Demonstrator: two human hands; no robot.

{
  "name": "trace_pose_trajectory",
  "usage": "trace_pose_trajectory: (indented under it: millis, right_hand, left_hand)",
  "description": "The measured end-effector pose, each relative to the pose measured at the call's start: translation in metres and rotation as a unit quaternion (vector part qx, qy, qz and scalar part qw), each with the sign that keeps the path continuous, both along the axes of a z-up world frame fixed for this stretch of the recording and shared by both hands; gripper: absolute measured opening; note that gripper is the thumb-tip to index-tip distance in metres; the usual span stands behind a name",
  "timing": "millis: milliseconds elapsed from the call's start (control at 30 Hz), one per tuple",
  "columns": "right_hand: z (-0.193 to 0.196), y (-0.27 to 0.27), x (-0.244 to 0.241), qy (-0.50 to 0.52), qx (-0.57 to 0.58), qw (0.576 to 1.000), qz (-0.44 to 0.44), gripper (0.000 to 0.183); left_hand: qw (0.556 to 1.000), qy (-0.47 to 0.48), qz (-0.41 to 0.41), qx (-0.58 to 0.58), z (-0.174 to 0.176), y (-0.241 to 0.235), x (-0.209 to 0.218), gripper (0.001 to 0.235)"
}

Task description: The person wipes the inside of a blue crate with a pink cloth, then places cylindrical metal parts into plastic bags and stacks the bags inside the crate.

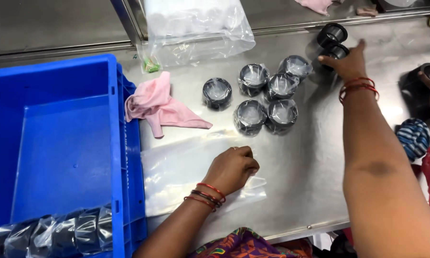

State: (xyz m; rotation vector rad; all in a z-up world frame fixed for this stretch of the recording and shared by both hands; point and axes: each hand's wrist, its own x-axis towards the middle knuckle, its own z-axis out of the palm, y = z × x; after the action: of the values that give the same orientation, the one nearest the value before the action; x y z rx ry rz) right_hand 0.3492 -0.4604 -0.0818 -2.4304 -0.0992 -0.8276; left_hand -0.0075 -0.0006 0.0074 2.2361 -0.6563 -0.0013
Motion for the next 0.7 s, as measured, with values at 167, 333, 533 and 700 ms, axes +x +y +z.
trace_pose_trajectory:
  millis: [167, 333, 533, 700]
  right_hand:
    - [0.033, 0.091, -0.055, 0.174, -0.061, 0.975, -0.126, 0.087]
    - [0.033, 0.115, -0.163, 0.101, -0.083, 0.986, -0.101, 0.081]
    - [0.095, 0.173, -0.32, 0.158, -0.031, 0.986, 0.035, 0.078]
    - [0.127, 0.194, -0.348, 0.44, 0.228, 0.847, 0.19, 0.077]
  left_hand:
    - [0.997, 0.047, 0.063, -0.007, -0.001, -0.005, -0.002, 0.007]
    - [0.99, 0.012, 0.143, -0.01, -0.014, -0.005, 0.002, 0.01]
    - [0.987, 0.05, 0.112, -0.101, -0.02, -0.005, 0.008, 0.005]
    - [0.97, 0.112, 0.048, -0.212, -0.036, -0.011, 0.009, 0.007]
